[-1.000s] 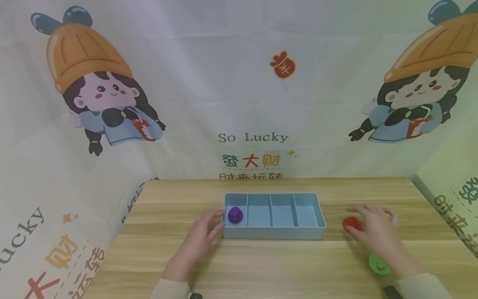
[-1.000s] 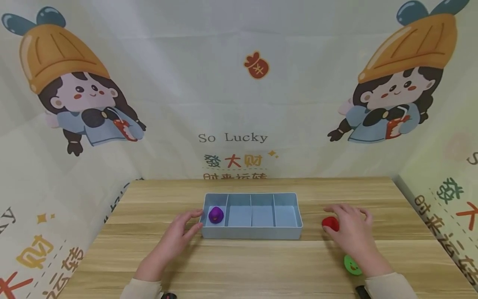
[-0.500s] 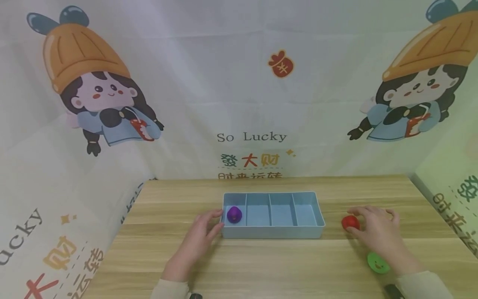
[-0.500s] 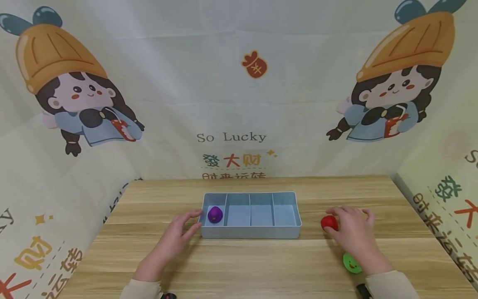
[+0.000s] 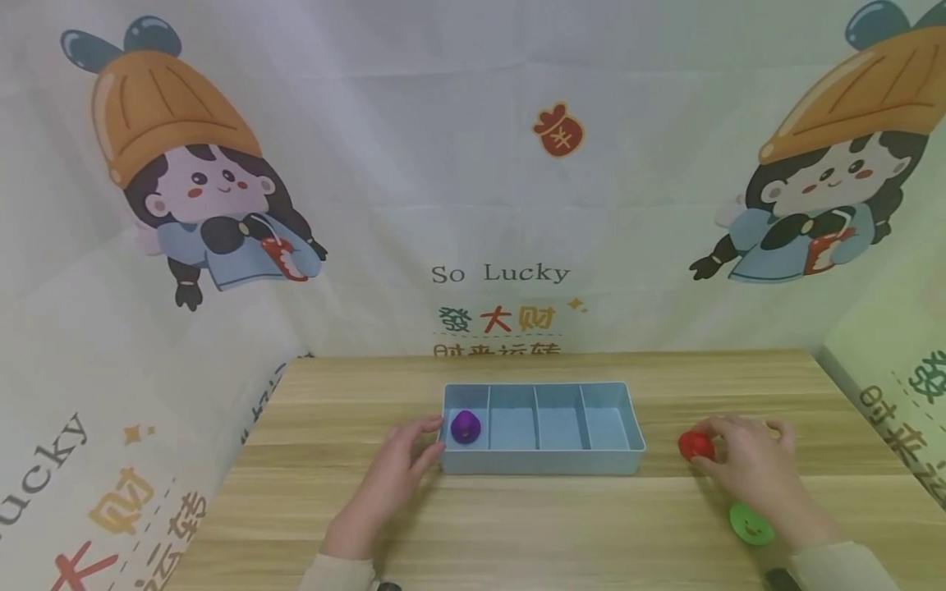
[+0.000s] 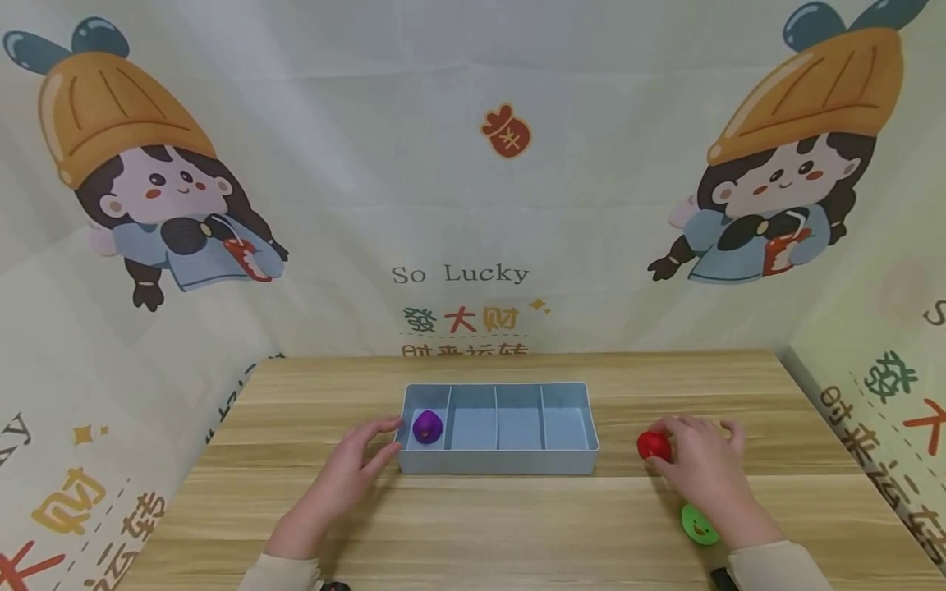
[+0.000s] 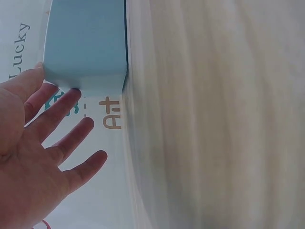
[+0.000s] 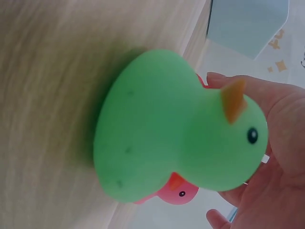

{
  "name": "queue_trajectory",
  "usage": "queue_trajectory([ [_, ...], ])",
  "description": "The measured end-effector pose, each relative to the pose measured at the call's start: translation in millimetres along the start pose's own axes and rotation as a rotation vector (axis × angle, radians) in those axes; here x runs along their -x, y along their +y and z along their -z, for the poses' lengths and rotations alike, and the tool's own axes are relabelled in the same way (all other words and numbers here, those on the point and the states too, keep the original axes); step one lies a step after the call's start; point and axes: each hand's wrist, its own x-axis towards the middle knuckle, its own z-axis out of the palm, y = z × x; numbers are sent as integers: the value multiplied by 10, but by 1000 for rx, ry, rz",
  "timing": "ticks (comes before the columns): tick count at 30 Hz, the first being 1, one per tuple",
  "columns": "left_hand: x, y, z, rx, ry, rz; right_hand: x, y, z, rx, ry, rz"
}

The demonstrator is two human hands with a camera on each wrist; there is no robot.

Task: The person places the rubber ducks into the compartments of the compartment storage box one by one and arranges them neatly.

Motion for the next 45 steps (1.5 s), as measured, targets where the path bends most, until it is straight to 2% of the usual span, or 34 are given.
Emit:
queue_trajectory([
  [17, -10, 2, -8, 0, 0, -16, 11, 29, -25, -5, -19, -9],
  [34, -22, -6, -6, -5, 7, -26, -24, 23, -16, -19, 23, -4],
  [45, -9, -20, 2, 3, 16, -14, -58, -85, 17, -17, 48, 17],
])
